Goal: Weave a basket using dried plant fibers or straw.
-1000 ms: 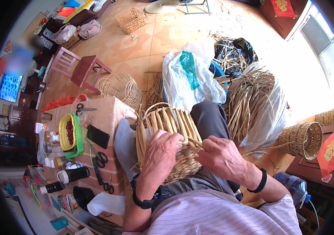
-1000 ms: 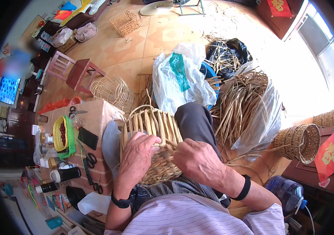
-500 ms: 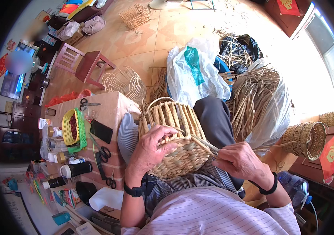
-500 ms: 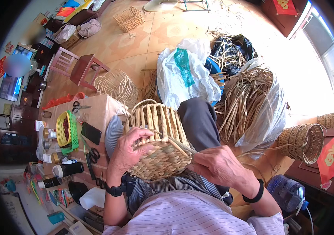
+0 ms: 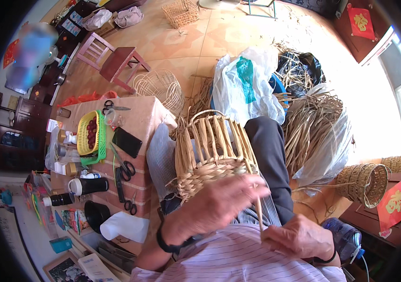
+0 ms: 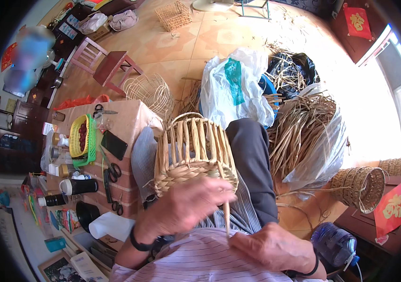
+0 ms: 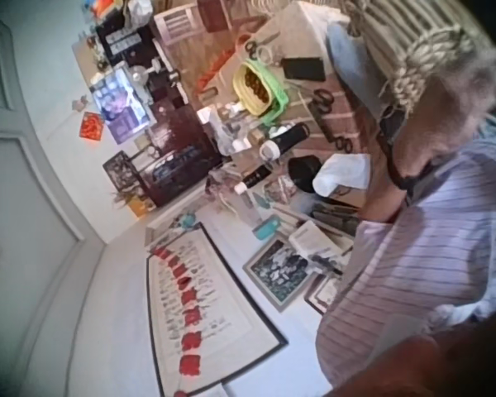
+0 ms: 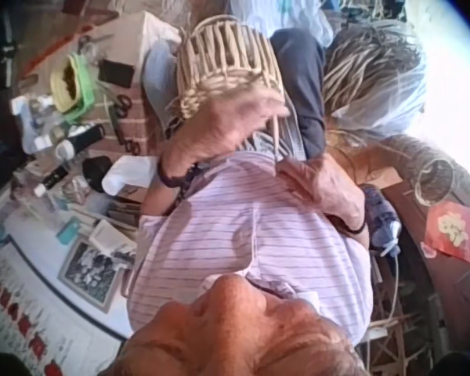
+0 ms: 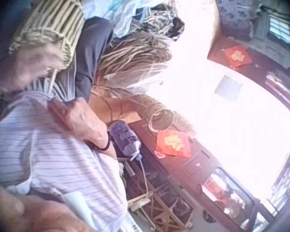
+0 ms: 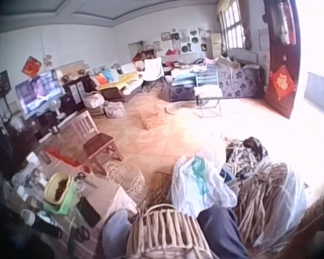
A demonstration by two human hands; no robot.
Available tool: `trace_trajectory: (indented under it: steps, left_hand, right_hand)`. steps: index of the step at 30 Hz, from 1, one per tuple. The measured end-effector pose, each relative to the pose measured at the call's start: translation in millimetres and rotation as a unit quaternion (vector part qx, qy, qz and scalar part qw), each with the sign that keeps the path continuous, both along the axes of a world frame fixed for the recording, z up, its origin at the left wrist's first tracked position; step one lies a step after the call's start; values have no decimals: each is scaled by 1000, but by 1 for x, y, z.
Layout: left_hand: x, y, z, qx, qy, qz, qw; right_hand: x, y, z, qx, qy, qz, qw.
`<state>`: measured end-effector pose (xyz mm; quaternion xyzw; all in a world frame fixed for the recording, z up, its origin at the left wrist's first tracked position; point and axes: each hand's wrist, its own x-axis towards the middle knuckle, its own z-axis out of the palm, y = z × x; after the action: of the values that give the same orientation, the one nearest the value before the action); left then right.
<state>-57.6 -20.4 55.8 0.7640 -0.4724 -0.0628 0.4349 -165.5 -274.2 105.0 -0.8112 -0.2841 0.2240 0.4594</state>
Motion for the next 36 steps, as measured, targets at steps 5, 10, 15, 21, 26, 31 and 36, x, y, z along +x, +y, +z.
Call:
trace_trajectory:
  steps: [5,10,15,21,26,31,36]
  left_hand:
    - [-10,15,-18,65,17,-28,997]
    - [2,60,-22,111,58,55,991]
    - [-6,64,-23,32,154,84,984]
    - [-44,78,-55,-37,461,80,883]
    - [-40,81,-72,20,286,7,958]
    - [-39,82,-48,41,268,45,962]
    - [-42,76,-31,73,281,45,956]
  right_hand:
    - [8,11,-3,85,29,51,995]
    - [37,28,-17,174,-14,34,984]
    - [70,74,-19,-38,-332,-15,942]
    - [78,104,-37,41,-378,81,921]
    - [73,115,-52,149,-245,79,955]
    - [65,87,-58,386,128,-206,890]
    - [69,53,-87,496,252,-382,738]
